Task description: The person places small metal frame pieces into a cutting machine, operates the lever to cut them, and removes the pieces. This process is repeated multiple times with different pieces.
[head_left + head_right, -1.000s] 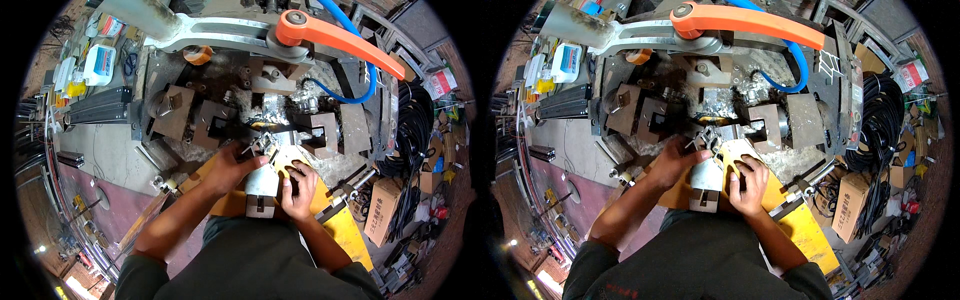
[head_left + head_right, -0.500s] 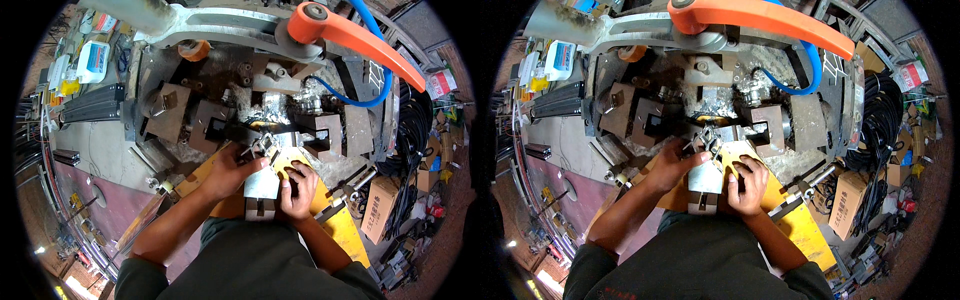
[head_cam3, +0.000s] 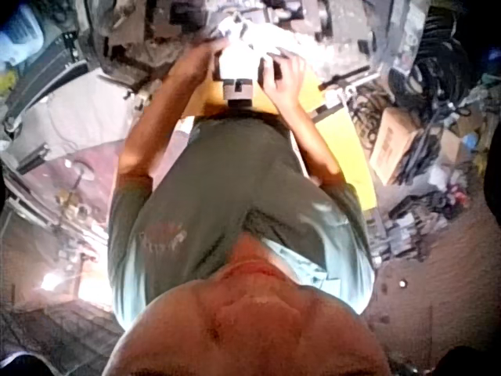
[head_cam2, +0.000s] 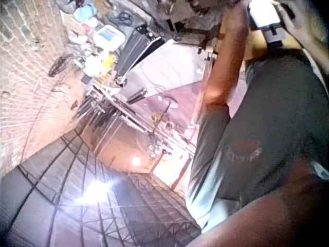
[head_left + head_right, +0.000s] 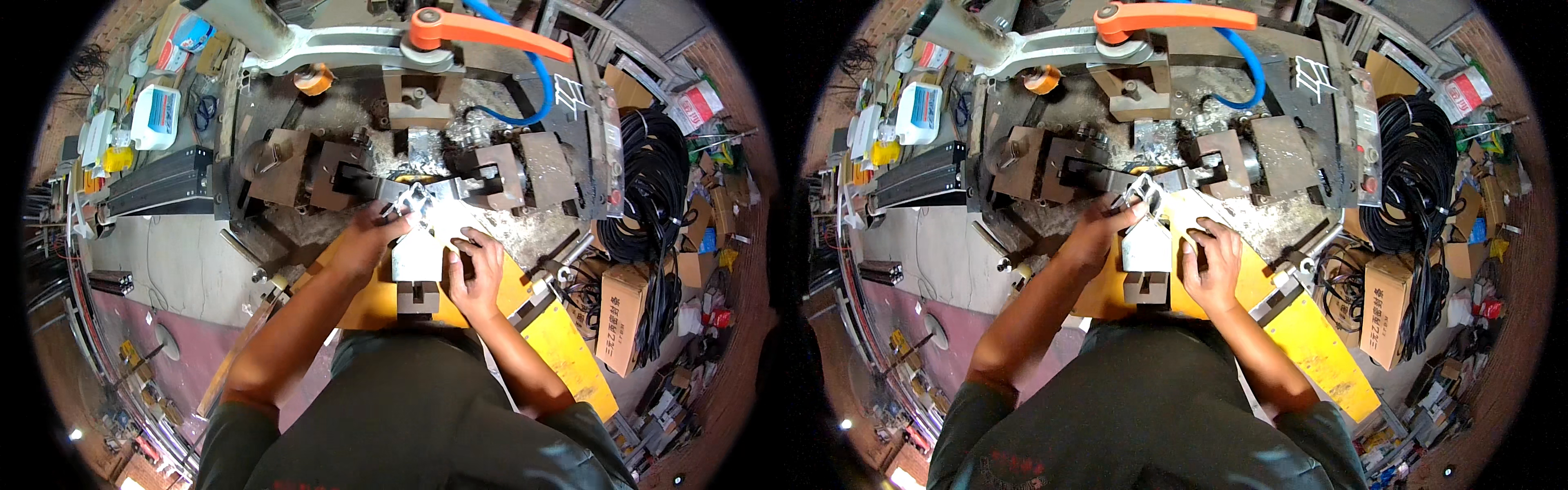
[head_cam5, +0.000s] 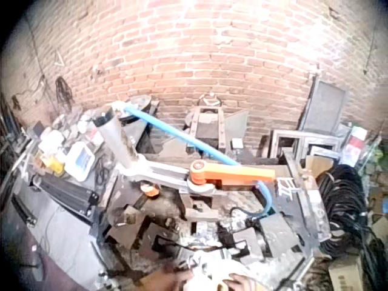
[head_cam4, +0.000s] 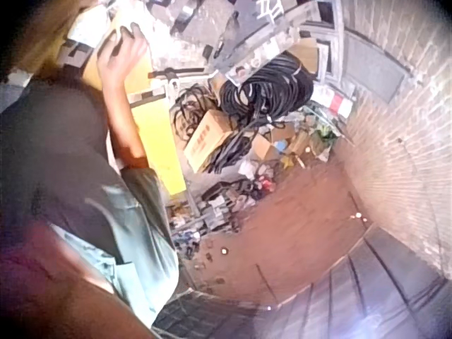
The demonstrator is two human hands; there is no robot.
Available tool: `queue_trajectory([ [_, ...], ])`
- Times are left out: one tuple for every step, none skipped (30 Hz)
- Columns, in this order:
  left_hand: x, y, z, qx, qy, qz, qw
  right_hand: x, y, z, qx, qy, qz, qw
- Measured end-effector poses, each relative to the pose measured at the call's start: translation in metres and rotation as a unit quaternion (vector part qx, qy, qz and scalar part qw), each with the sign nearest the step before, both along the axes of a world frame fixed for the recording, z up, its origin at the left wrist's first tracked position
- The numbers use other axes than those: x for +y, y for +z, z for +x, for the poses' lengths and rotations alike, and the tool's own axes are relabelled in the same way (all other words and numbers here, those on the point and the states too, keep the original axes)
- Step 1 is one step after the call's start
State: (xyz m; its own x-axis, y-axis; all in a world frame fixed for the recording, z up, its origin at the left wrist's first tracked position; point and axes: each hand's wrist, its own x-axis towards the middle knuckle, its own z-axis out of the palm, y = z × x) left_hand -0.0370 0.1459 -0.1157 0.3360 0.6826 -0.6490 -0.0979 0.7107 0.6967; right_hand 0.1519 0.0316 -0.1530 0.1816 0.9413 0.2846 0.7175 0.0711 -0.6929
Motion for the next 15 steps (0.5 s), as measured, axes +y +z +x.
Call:
queue_trajectory([
  [-0.001, 0.005, 0.001, -0.006, 0.002, 0.015, 1.000, -0.001, 0.000, 0.001, -0.002, -0.001, 0.003, 1.000],
  [-0.002, 0.009, 0.002, -0.012, 0.005, 0.030, 0.999, -0.001, 0.000, 0.002, -0.004, -0.002, 0.005, 1.000],
  [-0.002, 0.009, 0.000, 0.005, -0.009, 0.031, 0.999, -0.002, 0.001, 0.000, -0.003, -0.002, 0.006, 1.000],
  [-0.001, 0.003, -0.001, 0.021, -0.023, 0.033, 0.999, -0.002, 0.004, -0.001, -0.003, -0.005, 0.010, 1.000],
  [-0.002, -0.002, -0.002, 0.036, -0.037, 0.034, 0.998, -0.003, 0.005, -0.002, -0.002, -0.009, 0.012, 1.000],
  [-0.002, -0.002, -0.001, 0.012, -0.023, 0.016, 1.000, -0.002, 0.005, -0.002, -0.001, -0.014, 0.016, 1.000],
  [-0.003, -0.003, 0.000, -0.013, -0.010, -0.003, 1.000, -0.003, 0.005, -0.003, 0.000, -0.017, 0.021, 1.000],
  [-0.004, -0.002, 0.000, -0.038, 0.004, -0.021, 0.999, -0.004, 0.006, -0.004, 0.002, -0.022, 0.028, 0.999],
  [-0.004, 0.001, 0.001, -0.052, 0.011, -0.029, 0.998, -0.005, 0.005, -0.004, 0.006, -0.021, 0.027, 0.999],
  [-0.005, 0.004, 0.002, -0.066, 0.018, -0.037, 0.997, -0.006, 0.004, -0.004, 0.009, -0.020, 0.027, 0.999],
  [-0.005, 0.007, 0.001, -0.080, 0.026, -0.045, 0.995, -0.007, 0.003, -0.005, 0.012, -0.018, 0.026, 0.999],
  [-0.006, 0.014, 0.002, -0.092, 0.035, -0.060, 0.993, -0.008, 0.004, -0.005, 0.014, -0.015, 0.022, 1.000],
  [-0.006, 0.021, 0.002, -0.100, 0.040, -0.056, 0.993, -0.008, 0.005, -0.005, 0.006, -0.013, 0.029, 0.999],
  [-0.006, 0.029, 0.002, -0.108, 0.046, -0.052, 0.992, -0.008, 0.006, -0.006, -0.003, -0.010, 0.036, 0.999],
  [-0.005, 0.039, 0.003, -0.116, 0.051, -0.051, 0.991, -0.010, 0.004, -0.006, -0.011, -0.009, 0.041, 0.999],
])
